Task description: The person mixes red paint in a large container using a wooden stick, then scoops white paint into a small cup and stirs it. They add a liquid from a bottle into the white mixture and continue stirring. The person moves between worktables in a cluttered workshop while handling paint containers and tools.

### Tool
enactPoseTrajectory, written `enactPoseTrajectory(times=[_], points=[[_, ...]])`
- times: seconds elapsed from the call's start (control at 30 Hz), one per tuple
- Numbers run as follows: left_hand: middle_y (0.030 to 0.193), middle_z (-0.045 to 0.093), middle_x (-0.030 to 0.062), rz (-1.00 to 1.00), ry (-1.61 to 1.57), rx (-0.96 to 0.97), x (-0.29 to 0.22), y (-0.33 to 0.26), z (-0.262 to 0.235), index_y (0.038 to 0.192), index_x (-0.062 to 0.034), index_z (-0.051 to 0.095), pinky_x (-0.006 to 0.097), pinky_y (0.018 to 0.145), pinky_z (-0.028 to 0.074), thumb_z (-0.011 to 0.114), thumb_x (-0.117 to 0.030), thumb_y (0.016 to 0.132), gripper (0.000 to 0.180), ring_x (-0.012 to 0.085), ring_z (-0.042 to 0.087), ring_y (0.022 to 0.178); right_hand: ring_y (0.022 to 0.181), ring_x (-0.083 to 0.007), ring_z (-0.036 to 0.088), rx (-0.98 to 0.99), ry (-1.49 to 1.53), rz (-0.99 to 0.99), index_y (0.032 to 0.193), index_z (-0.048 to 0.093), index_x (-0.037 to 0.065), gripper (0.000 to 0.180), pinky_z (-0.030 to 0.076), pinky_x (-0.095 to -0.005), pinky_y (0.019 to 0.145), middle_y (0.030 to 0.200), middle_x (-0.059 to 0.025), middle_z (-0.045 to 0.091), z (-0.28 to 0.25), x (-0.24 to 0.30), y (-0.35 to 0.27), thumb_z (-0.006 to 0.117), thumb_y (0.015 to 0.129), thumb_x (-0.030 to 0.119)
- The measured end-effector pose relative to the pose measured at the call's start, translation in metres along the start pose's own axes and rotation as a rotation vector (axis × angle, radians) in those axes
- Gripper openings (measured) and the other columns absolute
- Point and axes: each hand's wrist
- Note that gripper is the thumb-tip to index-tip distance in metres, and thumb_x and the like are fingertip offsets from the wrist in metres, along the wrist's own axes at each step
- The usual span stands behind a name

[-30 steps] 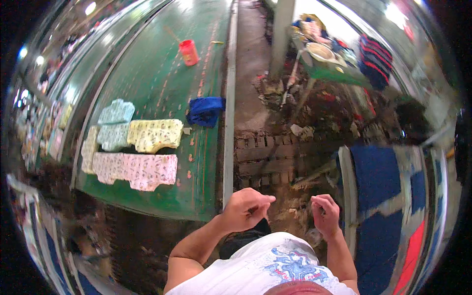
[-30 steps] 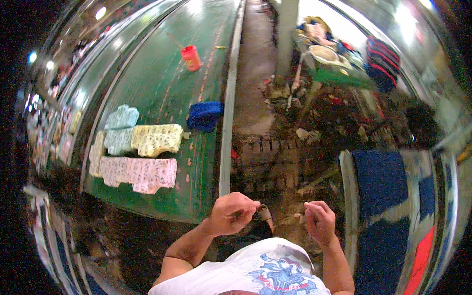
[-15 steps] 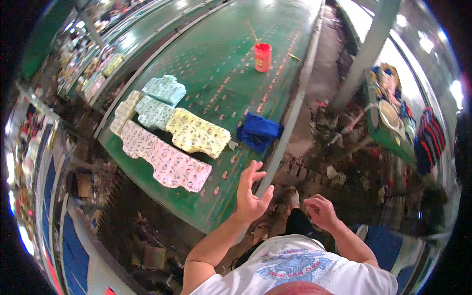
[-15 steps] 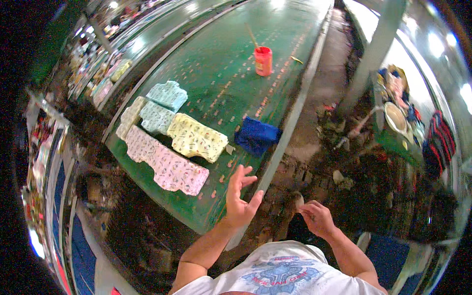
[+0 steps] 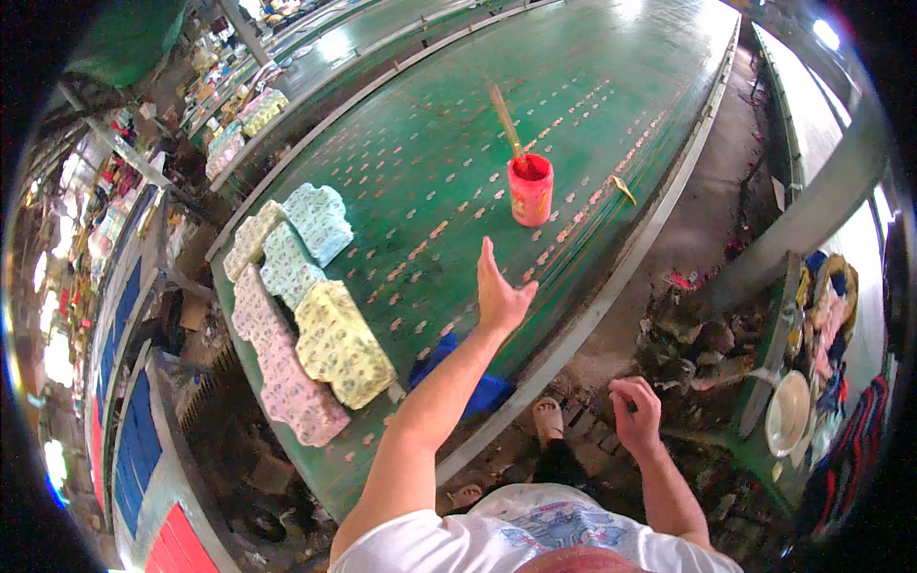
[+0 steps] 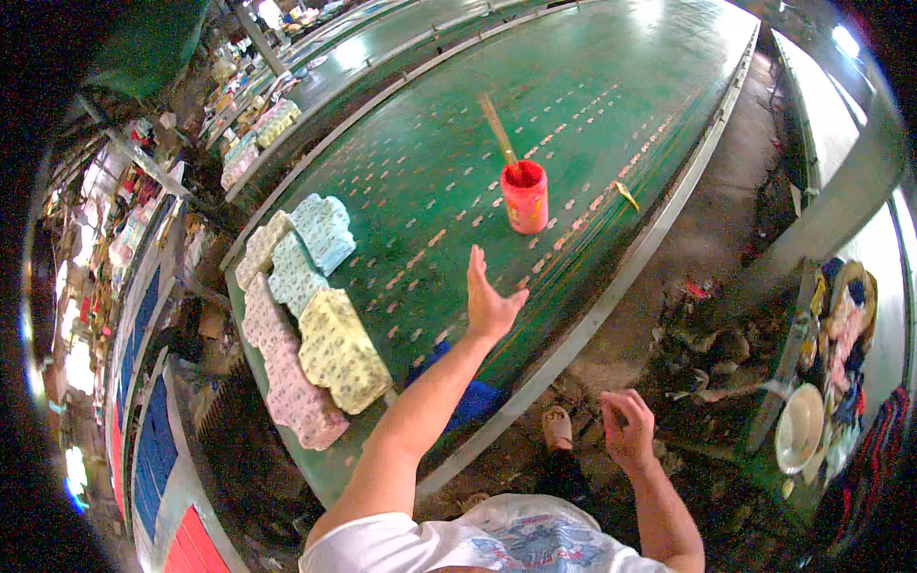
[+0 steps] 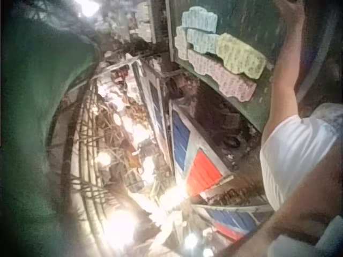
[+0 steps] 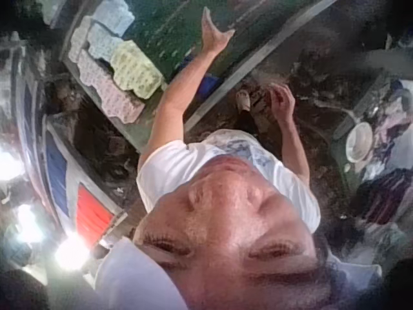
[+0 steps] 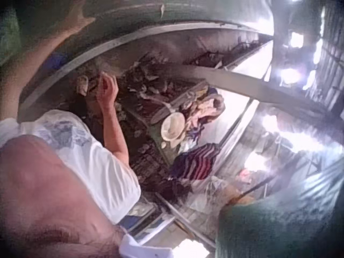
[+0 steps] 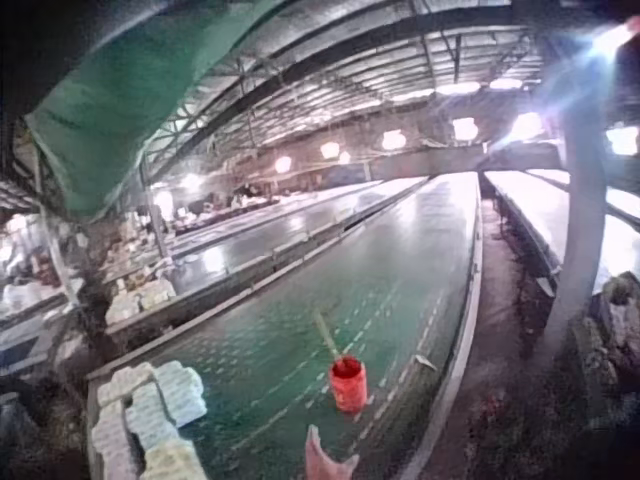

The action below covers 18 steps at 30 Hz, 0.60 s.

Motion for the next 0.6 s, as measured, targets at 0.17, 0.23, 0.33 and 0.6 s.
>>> enactPoseTrajectory(times=[0.17,0.23,0.33,0.6], points=[[0.175,0.036,0.0296,-0.116,0.050,-0.246,0.039,0.096,0.120,0.176,0.0022,0.019,0.057,0.135,0.036,0.106,-0.023,0.071,0.139,0.0480,0.041,0.161,0.094,-0.0268,0.077,-0.086,0.026,0.202,0.113,0.079,0.002,0.021,0.062,-0.0365,0.086,0.106,-0.0148,0.079,-0.057,-0.072,-0.007,0.077,0.096,-0.009],[0.173,0.038,0.0287,-0.208,-0.035,-0.310,0.050,0.124,0.146,0.174,0.0022,0.022,0.057,0.134,0.036,0.108,-0.024,0.069,0.138,0.0475,0.041,0.160,0.093,-0.0240,0.076,-0.145,0.034,0.223,0.114,0.079,0.003,0.019,0.061,-0.0353,0.084,0.105,-0.0129,0.078,-0.070,-0.094,-0.015,0.076,0.098,-0.008],[0.161,0.053,0.0235,-0.126,-0.207,-0.412,0.056,0.151,0.162,0.169,0.0009,0.032,0.051,0.127,0.047,0.109,-0.020,0.067,0.130,0.0408,0.056,0.148,0.092,-0.0199,0.074,-0.208,0.157,0.297,0.118,0.077,0.004,0.020,0.061,-0.0333,0.082,0.104,-0.0096,0.077,-0.081,-0.116,-0.026,0.072,0.103,-0.008],[0.151,0.064,0.0111,-0.347,-0.390,-0.309,0.023,0.159,0.121,0.161,-0.0046,0.046,0.041,0.119,0.054,0.098,-0.005,0.073,0.102,0.0258,0.065,0.138,0.094,-0.0164,0.075,-0.118,0.209,0.268,0.123,0.076,-0.001,0.015,0.066,-0.0335,0.081,0.107,-0.0089,0.076,-0.081,-0.120,0.000,0.069,0.110,-0.004]])
Point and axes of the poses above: each hand's wrist, its own y-axis towards the middle knuckle, its own z-axis out of the palm, x = y × z
